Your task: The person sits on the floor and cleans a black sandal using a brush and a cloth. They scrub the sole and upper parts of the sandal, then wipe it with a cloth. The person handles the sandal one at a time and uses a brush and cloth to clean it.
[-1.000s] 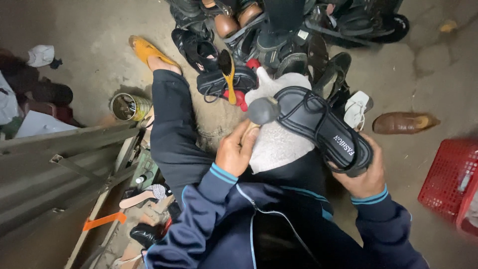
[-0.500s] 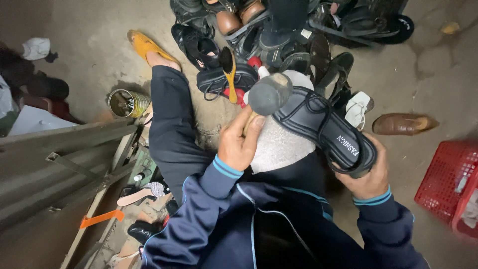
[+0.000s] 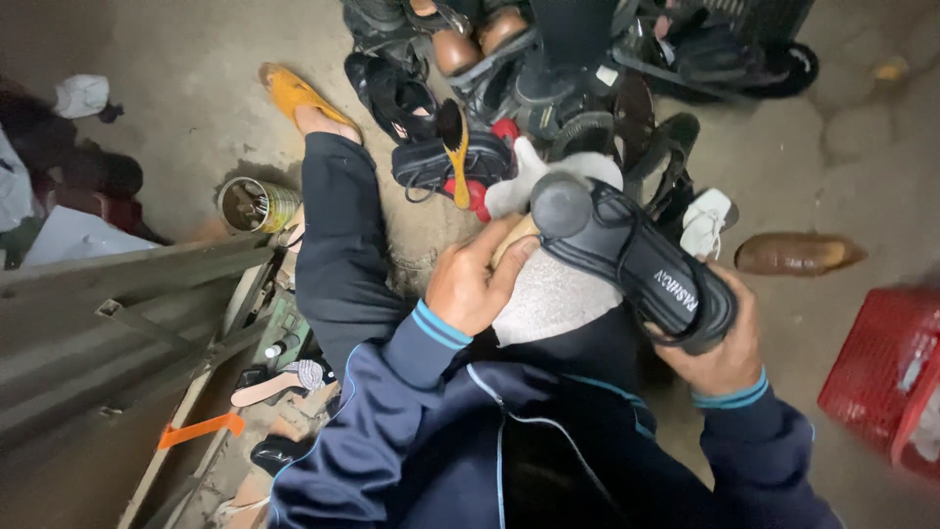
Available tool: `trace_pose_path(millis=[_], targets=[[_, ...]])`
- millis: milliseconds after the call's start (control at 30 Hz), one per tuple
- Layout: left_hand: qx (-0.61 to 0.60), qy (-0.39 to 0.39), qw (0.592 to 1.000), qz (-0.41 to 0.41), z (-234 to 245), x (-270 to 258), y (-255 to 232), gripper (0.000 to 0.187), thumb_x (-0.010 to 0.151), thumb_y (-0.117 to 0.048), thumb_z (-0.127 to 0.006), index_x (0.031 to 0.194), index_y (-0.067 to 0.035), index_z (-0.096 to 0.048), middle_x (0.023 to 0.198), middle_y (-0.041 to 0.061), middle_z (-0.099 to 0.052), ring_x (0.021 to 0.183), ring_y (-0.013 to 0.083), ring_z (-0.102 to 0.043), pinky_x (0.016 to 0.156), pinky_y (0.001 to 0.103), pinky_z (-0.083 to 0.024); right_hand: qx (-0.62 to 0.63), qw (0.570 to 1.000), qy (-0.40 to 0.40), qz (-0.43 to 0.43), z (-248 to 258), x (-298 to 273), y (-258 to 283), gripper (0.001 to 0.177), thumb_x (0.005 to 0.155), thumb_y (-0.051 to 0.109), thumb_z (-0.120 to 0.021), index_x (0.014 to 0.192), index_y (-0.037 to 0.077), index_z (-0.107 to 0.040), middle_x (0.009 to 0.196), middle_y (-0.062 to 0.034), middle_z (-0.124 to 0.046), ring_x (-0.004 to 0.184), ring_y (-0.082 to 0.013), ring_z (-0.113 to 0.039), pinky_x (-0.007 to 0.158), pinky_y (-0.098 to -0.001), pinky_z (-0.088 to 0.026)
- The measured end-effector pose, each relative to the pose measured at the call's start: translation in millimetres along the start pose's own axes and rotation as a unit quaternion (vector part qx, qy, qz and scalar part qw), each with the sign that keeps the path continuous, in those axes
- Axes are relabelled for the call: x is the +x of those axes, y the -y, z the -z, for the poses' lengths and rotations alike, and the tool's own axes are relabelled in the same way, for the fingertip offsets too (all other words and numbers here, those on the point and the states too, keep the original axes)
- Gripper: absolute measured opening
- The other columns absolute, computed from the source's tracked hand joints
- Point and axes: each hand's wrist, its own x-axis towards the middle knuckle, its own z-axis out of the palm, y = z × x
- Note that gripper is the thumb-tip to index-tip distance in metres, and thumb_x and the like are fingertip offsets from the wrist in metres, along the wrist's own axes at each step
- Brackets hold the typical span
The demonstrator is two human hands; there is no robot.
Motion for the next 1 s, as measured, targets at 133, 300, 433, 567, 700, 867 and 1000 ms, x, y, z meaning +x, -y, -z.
trace_pose_path(millis=[133,300,433,567,700,867,1000], targets=[[-0.095,-0.070,0.990,-0.083,-3,-2,-10,0.029,0.102,-0.022,-0.061,0.129,-0.013,-0.067,0.101,0.019,-0.077,0.097,0.0441,-0.073,0.075,0.051,-0.060,0.011,1.000,0.006,-0.010,-2,-2,-9,0.090,0.069,0.015,-0.089,0.142,-0.011,-0.041,0.134,-0.0331,-0.057,0.126,-0.0460,-0.057,0.110,-0.0564,-0.043],[0.020,-0.006,0.996,0.082,-21,-4,33,0.034,0.097,-0.041,-0.067,0.126,-0.023,-0.071,0.099,0.019,-0.078,0.097,0.0433,-0.073,0.086,0.054,-0.059,-0.013,1.000,0.001,0.004,-5,3,-9,0.089,0.070,0.017,-0.090,0.140,-0.010,-0.043,0.134,-0.0318,-0.059,0.123,-0.0466,-0.059,0.109,-0.0591,-0.046],[-0.134,-0.083,0.969,0.191,-25,-19,84,0.029,0.103,-0.031,-0.061,0.121,-0.012,-0.073,0.076,0.014,-0.070,0.070,0.0287,-0.067,0.060,0.040,-0.056,-0.009,1.000,-0.011,-0.019,-7,-7,-11,0.091,0.069,0.021,-0.091,0.140,-0.010,-0.044,0.130,-0.0329,-0.060,0.122,-0.0465,-0.060,0.108,-0.0575,-0.045],[-0.126,-0.086,0.939,0.309,-36,-33,171,0.030,0.102,-0.022,-0.059,0.124,-0.003,-0.066,0.064,0.008,-0.066,0.045,0.0206,-0.059,0.043,0.038,-0.050,-0.004,0.999,-0.035,-0.012,-30,0,-3,0.087,0.072,0.020,-0.090,0.140,-0.011,-0.044,0.131,-0.0331,-0.058,0.125,-0.0482,-0.058,0.109,-0.0581,-0.045],[-0.229,-0.058,0.872,0.428,-71,-56,277,0.031,0.093,-0.009,-0.060,0.120,0.004,-0.064,0.075,0.018,-0.070,0.046,0.0262,-0.064,0.038,0.042,-0.057,-0.003,0.997,-0.079,0.003,-64,11,6,0.083,0.077,0.025,-0.088,0.138,-0.011,-0.045,0.132,-0.0320,-0.057,0.126,-0.0480,-0.058,0.110,-0.0555,-0.045],[-0.266,-0.063,0.785,0.556,-103,-84,364,0.026,0.091,-0.009,-0.061,0.111,0.006,-0.068,0.083,0.023,-0.074,0.051,0.0351,-0.069,0.043,0.052,-0.061,-0.003,0.993,-0.117,0.018,-102,21,4,0.084,0.079,0.025,-0.090,0.139,-0.010,-0.041,0.133,-0.0298,-0.052,0.128,-0.0476,-0.055,0.113,-0.0562,-0.042],[-0.176,-0.025,0.796,0.578,-93,-67,362,0.022,0.090,-0.009,-0.062,0.104,0.004,-0.073,0.084,0.016,-0.077,0.053,0.0280,-0.071,0.048,0.049,-0.064,0.001,0.996,-0.085,0.029,-112,29,3,0.085,0.084,0.030,-0.087,0.140,-0.009,-0.037,0.139,-0.0292,-0.048,0.135,-0.0467,-0.048,0.116,-0.0586,-0.036]])
